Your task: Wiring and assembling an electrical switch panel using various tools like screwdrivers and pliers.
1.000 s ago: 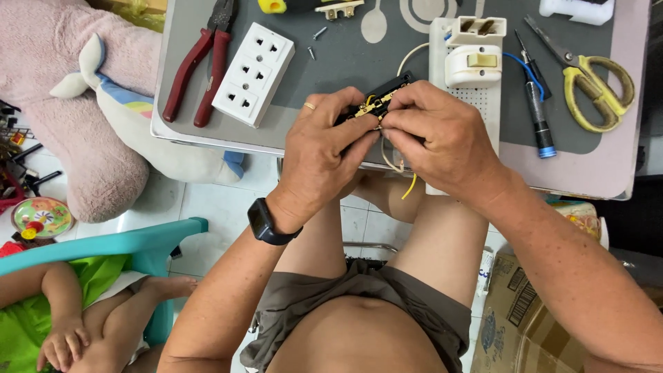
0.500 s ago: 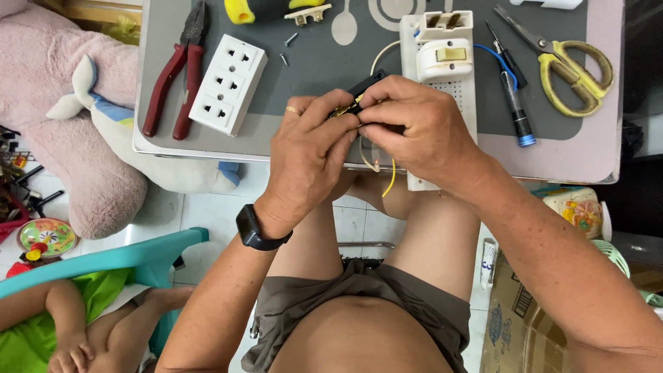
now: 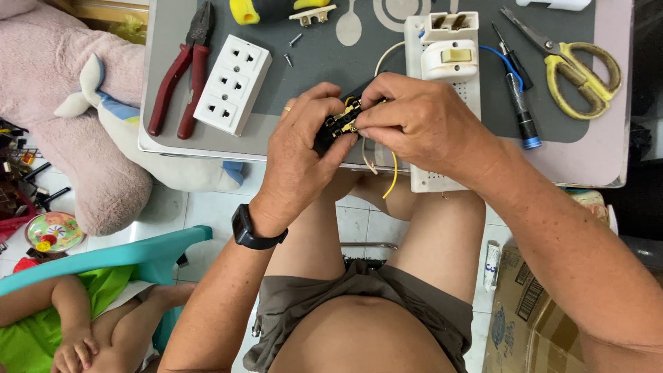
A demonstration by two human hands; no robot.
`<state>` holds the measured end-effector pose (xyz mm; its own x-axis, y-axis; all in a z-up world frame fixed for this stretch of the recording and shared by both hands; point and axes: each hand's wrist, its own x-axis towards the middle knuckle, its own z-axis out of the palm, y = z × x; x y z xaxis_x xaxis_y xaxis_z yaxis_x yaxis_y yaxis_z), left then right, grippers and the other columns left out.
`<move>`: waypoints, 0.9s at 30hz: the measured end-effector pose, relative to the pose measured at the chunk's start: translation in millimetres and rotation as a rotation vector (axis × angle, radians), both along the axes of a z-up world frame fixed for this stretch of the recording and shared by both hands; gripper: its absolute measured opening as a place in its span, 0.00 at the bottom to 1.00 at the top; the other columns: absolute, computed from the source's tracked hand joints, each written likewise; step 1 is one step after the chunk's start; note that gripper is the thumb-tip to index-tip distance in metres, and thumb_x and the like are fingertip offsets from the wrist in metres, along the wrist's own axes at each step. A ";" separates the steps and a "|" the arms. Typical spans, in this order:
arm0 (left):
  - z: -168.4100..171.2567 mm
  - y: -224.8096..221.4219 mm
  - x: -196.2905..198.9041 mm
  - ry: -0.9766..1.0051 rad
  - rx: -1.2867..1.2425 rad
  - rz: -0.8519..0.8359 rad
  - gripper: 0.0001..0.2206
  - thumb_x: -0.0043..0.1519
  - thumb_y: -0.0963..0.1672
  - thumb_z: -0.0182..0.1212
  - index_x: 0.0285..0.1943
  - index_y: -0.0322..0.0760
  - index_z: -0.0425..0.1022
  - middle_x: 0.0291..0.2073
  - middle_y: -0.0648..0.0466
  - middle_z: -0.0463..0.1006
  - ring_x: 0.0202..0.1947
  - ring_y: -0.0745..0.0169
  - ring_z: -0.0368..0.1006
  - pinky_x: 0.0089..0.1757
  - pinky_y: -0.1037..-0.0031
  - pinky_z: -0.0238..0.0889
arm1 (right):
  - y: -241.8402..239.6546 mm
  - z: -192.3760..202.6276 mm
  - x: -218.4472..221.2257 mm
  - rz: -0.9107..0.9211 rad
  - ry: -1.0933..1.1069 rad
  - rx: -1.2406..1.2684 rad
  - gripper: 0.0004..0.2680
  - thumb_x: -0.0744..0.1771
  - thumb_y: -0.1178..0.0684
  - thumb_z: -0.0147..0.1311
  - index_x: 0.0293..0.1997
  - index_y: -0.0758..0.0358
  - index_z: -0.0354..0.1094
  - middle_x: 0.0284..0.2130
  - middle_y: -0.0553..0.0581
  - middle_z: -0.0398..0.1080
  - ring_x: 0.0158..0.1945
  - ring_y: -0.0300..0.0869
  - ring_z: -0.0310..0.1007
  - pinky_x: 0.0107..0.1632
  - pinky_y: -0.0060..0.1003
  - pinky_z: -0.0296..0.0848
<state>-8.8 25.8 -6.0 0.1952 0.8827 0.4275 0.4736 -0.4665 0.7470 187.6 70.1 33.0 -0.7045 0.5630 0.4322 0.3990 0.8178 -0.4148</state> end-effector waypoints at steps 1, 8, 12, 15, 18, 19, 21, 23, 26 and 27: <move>-0.6 0.2 -0.5 -0.008 0.014 -0.010 0.13 0.58 0.39 0.64 0.49 0.37 0.66 0.51 0.45 0.72 0.57 0.52 0.68 0.53 0.63 0.55 | 0.9 -0.4 0.5 -0.001 -0.019 -0.004 0.02 0.66 0.65 0.59 0.36 0.67 0.76 0.37 0.58 0.70 0.33 0.43 0.70 0.33 0.34 0.66; -1.4 -0.1 -3.6 0.031 0.049 -0.036 0.12 0.59 0.39 0.63 0.50 0.38 0.69 0.54 0.47 0.70 0.44 0.51 0.67 0.51 0.65 0.57 | -2.4 -8.2 0.4 -0.034 -0.145 0.185 0.03 0.66 0.63 0.59 0.40 0.62 0.71 0.39 0.53 0.66 0.33 0.42 0.69 0.27 0.34 0.64; -4.0 -1.2 -2.6 0.025 0.052 -0.034 0.11 0.60 0.39 0.62 0.50 0.39 0.70 0.54 0.48 0.70 0.44 0.52 0.66 0.51 0.65 0.57 | -6.8 -5.6 -4.0 -0.034 -0.142 0.255 0.03 0.66 0.67 0.54 0.37 0.65 0.70 0.37 0.54 0.65 0.33 0.42 0.67 0.26 0.33 0.62; -7.5 -0.2 -2.3 0.018 0.110 -0.016 0.11 0.59 0.38 0.63 0.49 0.38 0.72 0.53 0.48 0.71 0.43 0.52 0.67 0.50 0.65 0.59 | -6.8 -10.5 -4.6 -0.038 -0.111 0.270 0.04 0.66 0.68 0.53 0.36 0.66 0.68 0.37 0.55 0.66 0.32 0.44 0.66 0.31 0.34 0.64; -10.3 1.3 -3.0 -0.062 0.096 0.020 0.13 0.54 0.38 0.71 0.46 0.39 0.75 0.49 0.50 0.75 0.49 0.48 0.73 0.50 0.63 0.67 | -4.3 -19.1 -2.0 -0.066 -0.028 0.093 0.02 0.68 0.60 0.54 0.38 0.63 0.72 0.38 0.52 0.69 0.37 0.46 0.72 0.37 0.35 0.73; -10.9 1.7 -3.3 -0.061 0.106 0.013 0.15 0.54 0.38 0.71 0.48 0.38 0.75 0.50 0.49 0.75 0.49 0.47 0.72 0.50 0.62 0.67 | -3.9 -18.3 -0.9 -0.055 -0.005 0.076 0.01 0.67 0.60 0.55 0.39 0.63 0.72 0.38 0.52 0.69 0.38 0.47 0.72 0.37 0.36 0.73; -11.5 2.2 -4.1 -0.059 0.116 0.004 0.17 0.54 0.38 0.71 0.50 0.37 0.74 0.50 0.48 0.75 0.50 0.45 0.72 0.50 0.62 0.67 | -4.1 -17.8 0.9 -0.045 0.019 0.060 0.01 0.67 0.61 0.56 0.39 0.62 0.73 0.38 0.52 0.69 0.38 0.47 0.73 0.37 0.37 0.73; -11.9 2.7 -5.1 -0.064 0.119 -0.010 0.19 0.53 0.38 0.72 0.53 0.37 0.74 0.51 0.48 0.75 0.51 0.46 0.72 0.51 0.62 0.67 | -5.2 -18.3 2.1 -0.078 0.023 0.057 0.01 0.67 0.61 0.56 0.39 0.61 0.73 0.38 0.50 0.69 0.38 0.47 0.74 0.38 0.36 0.74; -10.5 1.9 -5.0 -0.056 0.128 -0.011 0.21 0.52 0.38 0.74 0.55 0.36 0.73 0.51 0.47 0.74 0.51 0.44 0.72 0.51 0.60 0.66 | -7.7 -17.1 -2.4 -0.098 -0.011 0.165 0.03 0.67 0.60 0.55 0.33 0.64 0.70 0.34 0.52 0.67 0.36 0.48 0.73 0.31 0.36 0.72; -15.1 2.7 -3.5 -0.056 0.128 -0.008 0.21 0.52 0.38 0.74 0.55 0.36 0.73 0.51 0.47 0.74 0.51 0.44 0.72 0.51 0.60 0.66 | -7.5 -21.1 -1.9 -0.095 -0.011 0.165 0.03 0.67 0.60 0.55 0.33 0.64 0.70 0.34 0.52 0.67 0.36 0.48 0.73 0.31 0.36 0.72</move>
